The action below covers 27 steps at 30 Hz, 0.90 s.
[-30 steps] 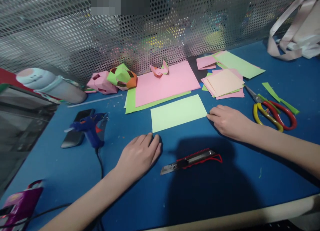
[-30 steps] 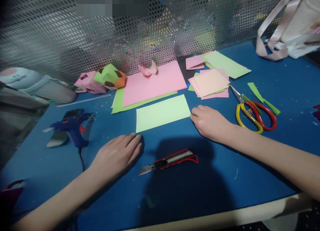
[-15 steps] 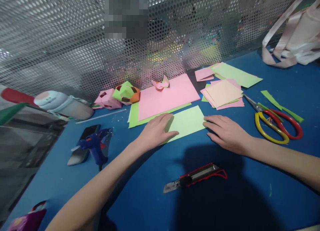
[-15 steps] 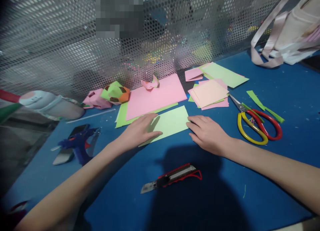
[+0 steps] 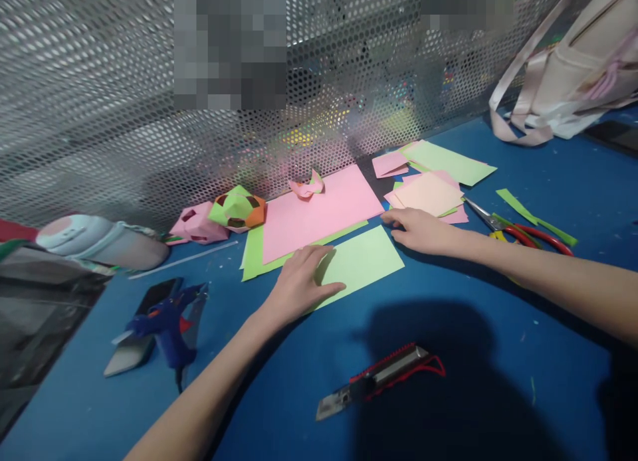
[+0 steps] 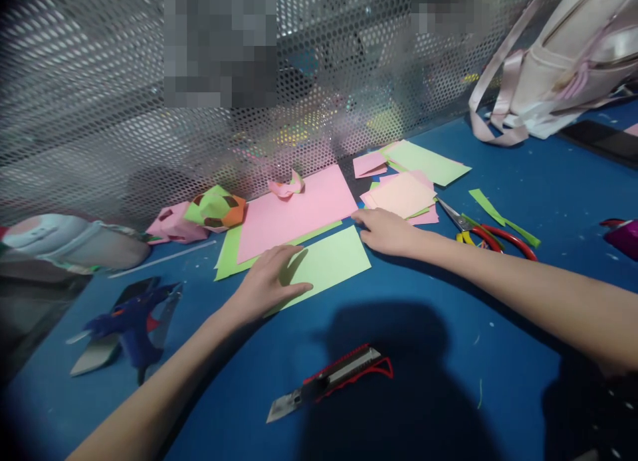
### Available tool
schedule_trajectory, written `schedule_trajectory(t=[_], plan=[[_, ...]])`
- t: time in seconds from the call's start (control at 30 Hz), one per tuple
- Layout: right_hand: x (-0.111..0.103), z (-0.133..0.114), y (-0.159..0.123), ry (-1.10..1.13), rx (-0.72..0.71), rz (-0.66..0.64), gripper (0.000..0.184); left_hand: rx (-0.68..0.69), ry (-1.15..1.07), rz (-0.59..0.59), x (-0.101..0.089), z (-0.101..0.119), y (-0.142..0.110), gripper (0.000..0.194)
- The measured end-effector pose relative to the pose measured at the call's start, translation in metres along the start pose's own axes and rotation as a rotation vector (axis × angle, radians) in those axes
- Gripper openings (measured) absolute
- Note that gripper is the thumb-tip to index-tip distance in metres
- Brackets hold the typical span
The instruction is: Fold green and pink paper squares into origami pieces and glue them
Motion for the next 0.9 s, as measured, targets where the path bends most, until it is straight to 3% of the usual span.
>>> schedule_trajectory(t=[0.13, 0.3, 0.57, 0.7, 0.9], plan=[[0.007, 0.004, 0.025, -0.018, -0.019, 0.006, 0.026, -0.006, -0.005, 0.002, 0.003, -0.003, -0.002, 0.063], [0.011, 0.003, 0.032, 0.029, -0.013, 0.040, 0.032, -0.020, -0.011, 0.003, 0.005, -0.005, -0.004, 0.065], [-0.014, -0.008, 0.020, 0.188, -0.027, 0.110, 0.030, -0.021, -0.070, 0.049, 0.004, -0.006, -0.005, 0.068], [-0.020, -0.012, 0.014, 0.387, -0.054, 0.049, 0.032, -0.027, -0.074, 0.136, -0.001, -0.009, -0.007, 0.070], [-0.017, -0.021, 0.010, 0.618, -0.135, -0.058, 0.034, 0.033, -0.090, 0.239, -0.003, -0.001, -0.009, 0.053]])
Point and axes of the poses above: each hand's wrist, its own y-axis towards the middle knuckle, its own x-axis out of the palm, z = x × y, the point moved 10 cm from there along y, towards the middle knuckle, and after that the axes turned 12 degrees about -y, right-handed, at the moved point
